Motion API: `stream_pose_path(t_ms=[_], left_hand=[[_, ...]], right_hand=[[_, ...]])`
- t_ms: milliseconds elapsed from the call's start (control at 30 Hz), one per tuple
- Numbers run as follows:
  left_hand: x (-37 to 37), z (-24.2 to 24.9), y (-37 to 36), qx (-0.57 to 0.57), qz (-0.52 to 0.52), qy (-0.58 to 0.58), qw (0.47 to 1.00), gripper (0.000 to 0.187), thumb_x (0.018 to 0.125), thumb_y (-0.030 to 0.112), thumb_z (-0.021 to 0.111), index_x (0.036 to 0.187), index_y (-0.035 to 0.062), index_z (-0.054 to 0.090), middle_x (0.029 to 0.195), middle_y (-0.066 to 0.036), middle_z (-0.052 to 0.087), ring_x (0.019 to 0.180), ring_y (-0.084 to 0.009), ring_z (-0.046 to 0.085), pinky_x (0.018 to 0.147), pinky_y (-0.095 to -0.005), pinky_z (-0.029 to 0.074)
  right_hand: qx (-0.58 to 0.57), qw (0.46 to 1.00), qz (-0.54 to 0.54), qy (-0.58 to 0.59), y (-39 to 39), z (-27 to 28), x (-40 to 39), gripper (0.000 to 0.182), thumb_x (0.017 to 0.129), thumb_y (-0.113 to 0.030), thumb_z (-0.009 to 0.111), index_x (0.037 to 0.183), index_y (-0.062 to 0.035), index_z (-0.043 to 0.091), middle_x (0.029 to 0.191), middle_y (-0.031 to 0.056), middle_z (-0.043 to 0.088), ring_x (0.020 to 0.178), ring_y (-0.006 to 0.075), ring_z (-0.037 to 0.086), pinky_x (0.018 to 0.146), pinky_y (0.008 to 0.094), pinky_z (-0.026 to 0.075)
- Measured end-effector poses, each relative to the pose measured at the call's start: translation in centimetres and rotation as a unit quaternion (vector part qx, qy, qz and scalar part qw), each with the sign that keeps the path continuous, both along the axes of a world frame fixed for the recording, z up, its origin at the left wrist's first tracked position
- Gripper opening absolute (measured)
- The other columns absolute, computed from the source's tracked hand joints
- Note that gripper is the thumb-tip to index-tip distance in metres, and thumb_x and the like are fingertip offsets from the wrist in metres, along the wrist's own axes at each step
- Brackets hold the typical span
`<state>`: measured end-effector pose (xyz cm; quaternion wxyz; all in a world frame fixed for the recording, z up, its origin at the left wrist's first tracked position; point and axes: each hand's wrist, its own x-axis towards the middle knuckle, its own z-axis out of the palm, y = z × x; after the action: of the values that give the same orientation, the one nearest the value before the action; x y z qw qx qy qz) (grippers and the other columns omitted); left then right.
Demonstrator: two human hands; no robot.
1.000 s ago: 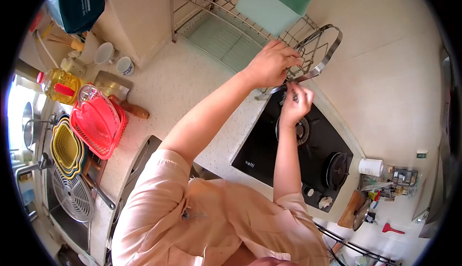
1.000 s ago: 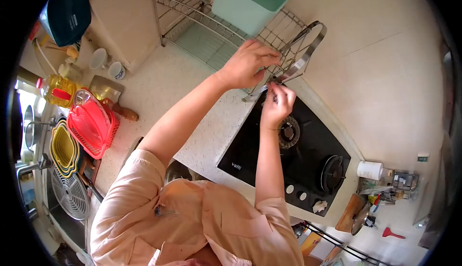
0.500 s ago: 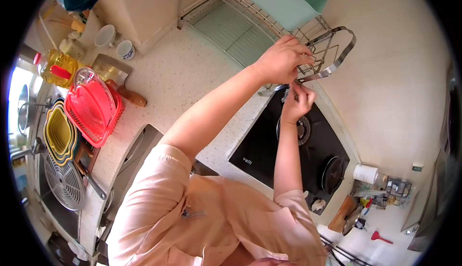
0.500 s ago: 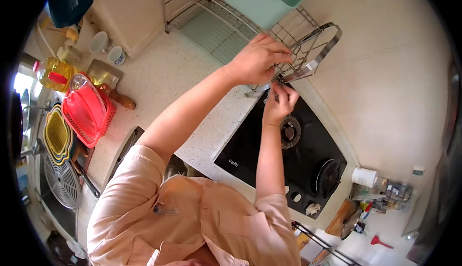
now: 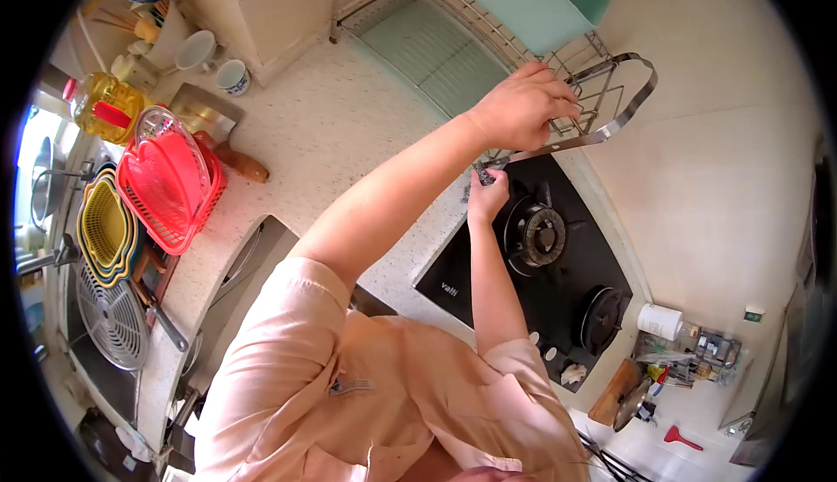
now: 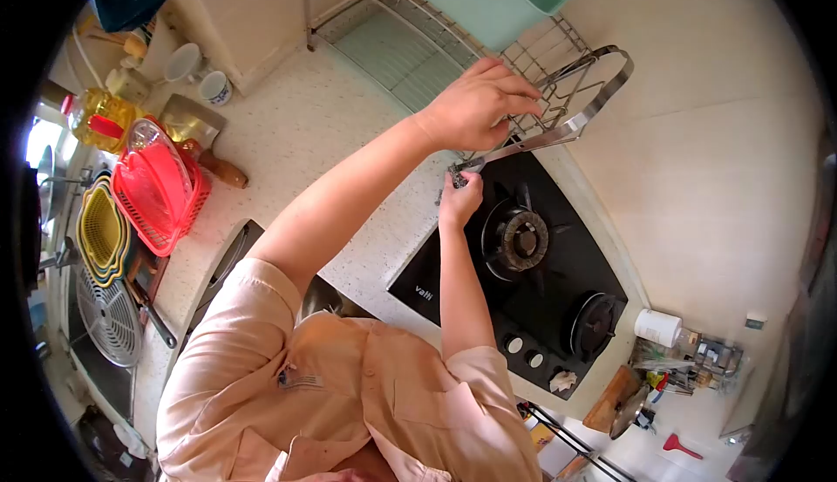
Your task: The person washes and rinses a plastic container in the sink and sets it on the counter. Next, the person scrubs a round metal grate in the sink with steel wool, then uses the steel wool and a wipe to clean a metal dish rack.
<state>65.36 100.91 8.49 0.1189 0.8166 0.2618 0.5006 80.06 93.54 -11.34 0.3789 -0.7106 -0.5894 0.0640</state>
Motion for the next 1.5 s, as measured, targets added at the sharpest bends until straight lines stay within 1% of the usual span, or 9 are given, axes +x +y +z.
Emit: stream_pose_path(t_ms=[133, 367, 567, 667, 900, 1033, 1200, 1367, 1500], left_hand=[[-0.1, 0.0, 0.1, 0.003, -0.003, -0.011, 1.0, 0.042, 0.057, 0.001, 0.055, 0.097, 0.0105, 0.064, 0.108, -0.003, 0.059, 0.101, -0.0223, 0.05, 0.097, -0.0373, 0.031], [0.1, -0.4, 0.2, -0.005, 0.002, -0.029, 1.0, 0.041, 0.057, -0.001, 0.055, 0.095, 0.01, 0.065, 0.107, -0.002, 0.059, 0.1, -0.022, 0.05, 0.096, -0.0365, 0.031], [0.1, -0.6, 0.2, -0.003, -0.006, -0.044, 0.999, 0.04, 0.058, -0.002, 0.053, 0.095, 0.0101, 0.065, 0.105, -0.002, 0.059, 0.099, -0.0216, 0.051, 0.096, -0.0371, 0.032], [0.1, -0.6, 0.6, 0.011, 0.003, -0.038, 0.999, 0.04, 0.059, -0.003, 0.053, 0.094, 0.0105, 0.065, 0.105, -0.001, 0.06, 0.099, -0.021, 0.051, 0.096, -0.0369, 0.032], [0.4, -0.7, 0.2, 0.006, 0.01, -0.05, 0.999, 0.039, 0.059, -0.002, 0.053, 0.093, 0.0115, 0.065, 0.103, 0.0, 0.06, 0.097, -0.0214, 0.051, 0.096, -0.0364, 0.033], [0.4, -0.7, 0.2, 0.009, 0.008, -0.036, 0.999, 0.039, 0.058, -0.002, 0.054, 0.093, 0.0116, 0.065, 0.102, 0.0, 0.06, 0.096, -0.0216, 0.051, 0.094, -0.0362, 0.034], [0.3, -0.7, 0.2, 0.013, 0.006, -0.053, 0.998, 0.039, 0.058, -0.002, 0.054, 0.092, 0.0111, 0.065, 0.103, -0.001, 0.06, 0.096, -0.0218, 0.051, 0.094, -0.036, 0.034], [0.1, -0.4, 0.6, 0.017, 0.008, -0.042, 0.999, 0.04, 0.057, -0.002, 0.053, 0.093, 0.0107, 0.065, 0.104, -0.002, 0.06, 0.097, -0.0218, 0.051, 0.094, -0.0365, 0.035], [0.2, -0.4, 0.0, -0.001, 0.008, -0.048, 0.999, 0.039, 0.057, -0.003, 0.054, 0.092, 0.01, 0.065, 0.104, -0.002, 0.06, 0.098, -0.0222, 0.051, 0.094, -0.0368, 0.035]], right_hand=[[0.106, 0.992, 0.04, -0.054, 0.1, 1.4, 0.1, 0.029, 0.064, -0.008, 0.075, 0.078, -0.0025, 0.05, 0.081, 0.0138, 0.055, 0.078, 0.0337, 0.054, 0.069, 0.041, 0.044], [0.382, 0.913, 0.034, -0.141, 1.5, 15.2, -0.9, 0.026, 0.064, -0.001, 0.075, 0.074, -0.0002, 0.051, 0.078, 0.0105, 0.054, 0.073, 0.025, 0.054, 0.065, 0.035, 0.045], [0.188, 0.977, 0.086, -0.055, 0.4, 2.5, 0.5, 0.02, 0.061, 0.006, 0.07, 0.072, -0.002, 0.056, 0.079, 0.0108, 0.053, 0.077, 0.0264, 0.053, 0.065, 0.035, 0.046], [0.079, 0.99, 0.031, -0.111, 0.5, -0.7, -0.2, 0.022, 0.058, 0.0, 0.072, 0.073, -0.0053, 0.056, 0.081, 0.0079, 0.054, 0.081, 0.0293, 0.053, 0.071, 0.0397, 0.045], [0.119, 0.971, 0.108, -0.176, 0.6, 0.6, 1.0, 0.023, 0.059, 0.0, 0.072, 0.073, -0.0068, 0.054, 0.081, 0.0075, 0.053, 0.08, 0.0286, 0.053, 0.069, 0.0389, 0.045], [0.204, 0.959, 0.094, -0.175, 0.6, 5.7, 0.2, 0.023, 0.06, 0.002, 0.071, 0.072, -0.0064, 0.054, 0.08, 0.0075, 0.052, 0.079, 0.0278, 0.053, 0.067, 0.0378, 0.045], [0.104, 0.977, 0.087, -0.162, 0.8, -0.5, 0.7, 0.02, 0.057, 0.003, 0.069, 0.068, -0.0072, 0.056, 0.079, 0.0057, 0.053, 0.08, 0.0283, 0.053, 0.068, 0.039, 0.045], [0.177, 0.97, 0.057, -0.156, 0.7, 2.9, 0.1, 0.017, 0.057, 0.0, 0.072, 0.065, -0.0064, 0.058, 0.076, 0.0063, 0.054, 0.078, 0.0266, 0.055, 0.068, 0.0364, 0.046], [0.128, 0.977, 0.084, -0.149, 1.0, 0.1, 0.5, 0.02, 0.057, 0.002, 0.071, 0.069, -0.0084, 0.058, 0.077, 0.004, 0.053, 0.076, 0.0264, 0.054, 0.066, 0.0375, 0.045]])
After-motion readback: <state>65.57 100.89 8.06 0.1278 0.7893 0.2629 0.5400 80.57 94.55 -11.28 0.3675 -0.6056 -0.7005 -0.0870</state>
